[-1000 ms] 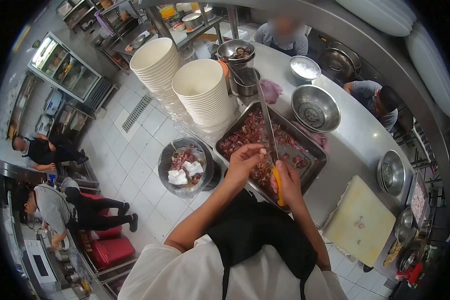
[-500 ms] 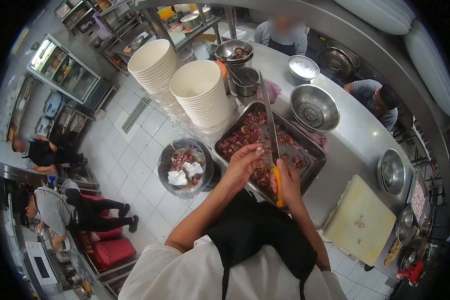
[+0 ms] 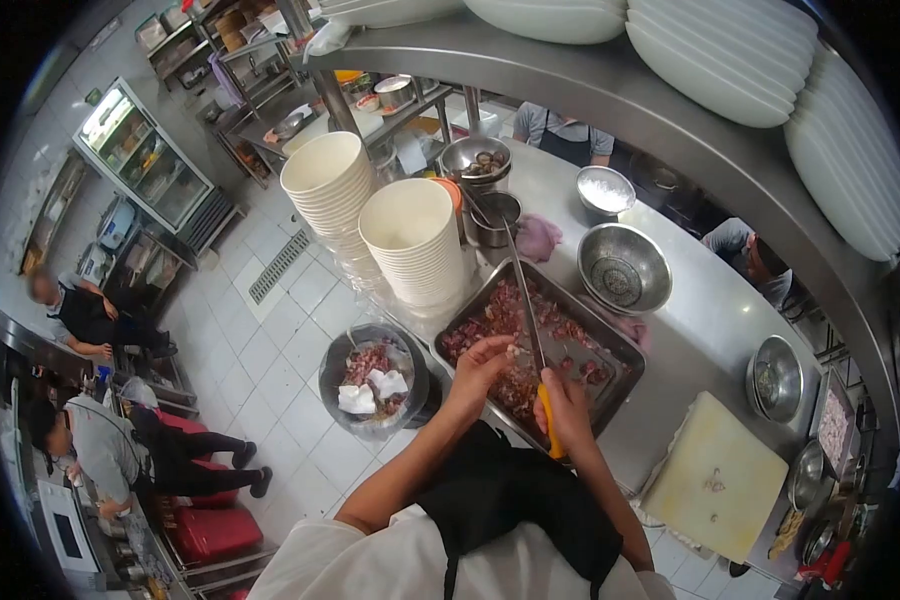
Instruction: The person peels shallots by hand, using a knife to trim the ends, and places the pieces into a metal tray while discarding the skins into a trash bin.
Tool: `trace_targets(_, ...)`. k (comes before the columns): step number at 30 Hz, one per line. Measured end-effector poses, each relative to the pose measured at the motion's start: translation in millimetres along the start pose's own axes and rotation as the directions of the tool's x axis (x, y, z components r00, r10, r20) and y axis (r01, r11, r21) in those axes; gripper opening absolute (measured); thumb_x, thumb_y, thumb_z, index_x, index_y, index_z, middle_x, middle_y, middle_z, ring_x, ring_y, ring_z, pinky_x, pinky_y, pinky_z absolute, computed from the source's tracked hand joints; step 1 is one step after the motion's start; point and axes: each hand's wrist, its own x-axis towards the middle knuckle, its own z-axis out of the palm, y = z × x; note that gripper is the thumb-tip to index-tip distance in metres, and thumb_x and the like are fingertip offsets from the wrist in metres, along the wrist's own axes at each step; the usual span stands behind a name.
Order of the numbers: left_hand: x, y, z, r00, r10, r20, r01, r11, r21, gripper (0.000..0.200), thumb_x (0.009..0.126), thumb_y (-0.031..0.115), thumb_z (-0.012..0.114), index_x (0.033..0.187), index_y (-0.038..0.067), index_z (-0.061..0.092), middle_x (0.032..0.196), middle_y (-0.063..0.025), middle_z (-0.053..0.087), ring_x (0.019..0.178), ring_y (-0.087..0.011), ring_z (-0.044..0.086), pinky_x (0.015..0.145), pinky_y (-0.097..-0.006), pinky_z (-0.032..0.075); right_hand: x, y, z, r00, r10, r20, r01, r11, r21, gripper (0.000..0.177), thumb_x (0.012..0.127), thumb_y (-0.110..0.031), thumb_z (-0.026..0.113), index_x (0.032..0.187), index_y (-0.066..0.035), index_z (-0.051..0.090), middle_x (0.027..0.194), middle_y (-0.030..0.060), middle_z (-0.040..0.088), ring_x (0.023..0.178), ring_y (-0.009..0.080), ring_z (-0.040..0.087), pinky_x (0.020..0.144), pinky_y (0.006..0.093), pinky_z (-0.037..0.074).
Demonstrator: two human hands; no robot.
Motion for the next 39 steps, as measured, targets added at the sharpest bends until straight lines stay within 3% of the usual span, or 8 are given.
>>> trace_targets(5,1.4,-0.7,8.2,0.996,0.076,-0.055,-0.073,0.995,0.064,0.025,0.089,0.001,0.066,0.114,-0.002,0.063,0.099,-0.0058,0.069,0.089,-0.0118,0.064,0.08,-0.0257,0.053,-1.9,-6.6,1.2,0.99,-0.091,0.111,0.087,0.995,0.044,0.057,0.102,-0.033,0.05,0.151,-0.006,0.037,0.061,-0.0015,0.046,0.048,0.0057,0.043,0.043,0.0222,0.034)
trace_targets(17,-5.7,11.9,17.3,0.998,0.067,-0.007,-0.066,0.988,0.139,0.02,0.089,0.003,0.068,0.108,0.0,0.067,0.093,-0.0037,0.071,0.082,-0.0101,0.065,0.075,-0.0221,0.05,6.7,12.2,-5.0,0.995,-0.043,0.093,0.049,0.997,-0.067,0.042,0.102,-0.035,0.052,0.134,-0.009,0.059,0.06,-0.0031,0.048,0.048,0.0048,0.042,0.044,0.0215,0.035)
trace_targets(19,-1.9,10.0,12.5,0.998,0.057,0.0,-0.056,0.98,0.189,0.02,0.09,0.003,0.067,0.109,-0.002,0.067,0.097,-0.0061,0.07,0.085,-0.0109,0.065,0.079,-0.0235,0.052,5.1,9.9,-2.3,0.995,-0.07,0.076,0.073,0.997,-0.031,0.037,0.102,-0.036,0.052,0.121,-0.007,0.064,0.059,-0.0026,0.048,0.047,0.0051,0.042,0.044,0.0217,0.035)
trace_targets(23,0.2,8.4,11.2,1.0,0.023,0.002,-0.023,0.999,0.043,0.021,0.089,0.003,0.066,0.11,-0.001,0.066,0.096,-0.0061,0.07,0.084,-0.0112,0.066,0.079,-0.0244,0.053,5.3,5.5,-1.2,0.996,-0.086,0.033,0.086,0.996,-0.002,0.035,0.103,-0.037,0.05,0.095,-0.005,0.064,0.056,-0.0016,0.047,0.045,0.0057,0.043,0.043,0.0225,0.034)
trace_targets(26,0.1,8.2,11.9,1.0,0.005,0.023,-0.004,0.998,-0.062,0.022,0.089,0.001,0.065,0.111,-0.001,0.065,0.097,-0.0064,0.07,0.084,-0.0126,0.066,0.079,-0.0256,0.054,4.7,-1.1,-0.1,0.998,-0.059,-0.007,0.059,0.998,0.017,0.036,0.103,-0.036,0.05,0.086,-0.006,0.06,0.055,-0.0014,0.047,0.044,0.006,0.043,0.043,0.023,0.034)
trace_targets(32,2.2,12.2,9.4,0.994,-0.07,0.08,0.088,0.964,-0.252,0.022,0.091,-0.001,0.062,0.112,0.0,0.064,0.105,-0.0078,0.069,0.093,-0.016,0.067,0.084,-0.0299,0.055,8.9,3.8,-0.7,0.997,-0.063,-0.04,0.064,0.997,0.032,0.036,0.103,-0.036,0.049,0.089,-0.006,0.061,0.055,-0.0019,0.046,0.044,0.0055,0.042,0.043,0.0227,0.034)
trace_targets(35,2.9,11.8,11.1,0.997,-0.051,0.055,0.063,0.972,-0.228,0.023,0.09,-0.002,0.062,0.112,0.0,0.064,0.106,-0.0077,0.068,0.093,-0.015,0.066,0.082,-0.0289,0.055,7.1,0.1,-4.5,0.999,-0.036,0.019,0.036,0.999,0.024,0.035,0.103,-0.035,0.05,0.11,-0.004,0.064,0.057,-0.002,0.046,0.046,0.0051,0.042,0.043,0.0225,0.034)
trace_targets(39,5.4,9.3,14.0,0.999,0.048,0.019,-0.048,0.999,-0.024,0.022,0.09,-0.001,0.063,0.112,0.0,0.064,0.1,-0.006,0.069,0.09,-0.0129,0.066,0.082,-0.0269,0.053,4.0,-4.5,-2.8,0.992,-0.103,0.067,0.103,0.995,0.012,0.048,0.102,-0.033,0.051,0.139,-0.003,0.05,0.061,-0.0023,0.046,0.049,0.0051,0.043,0.045,0.0222,0.035)
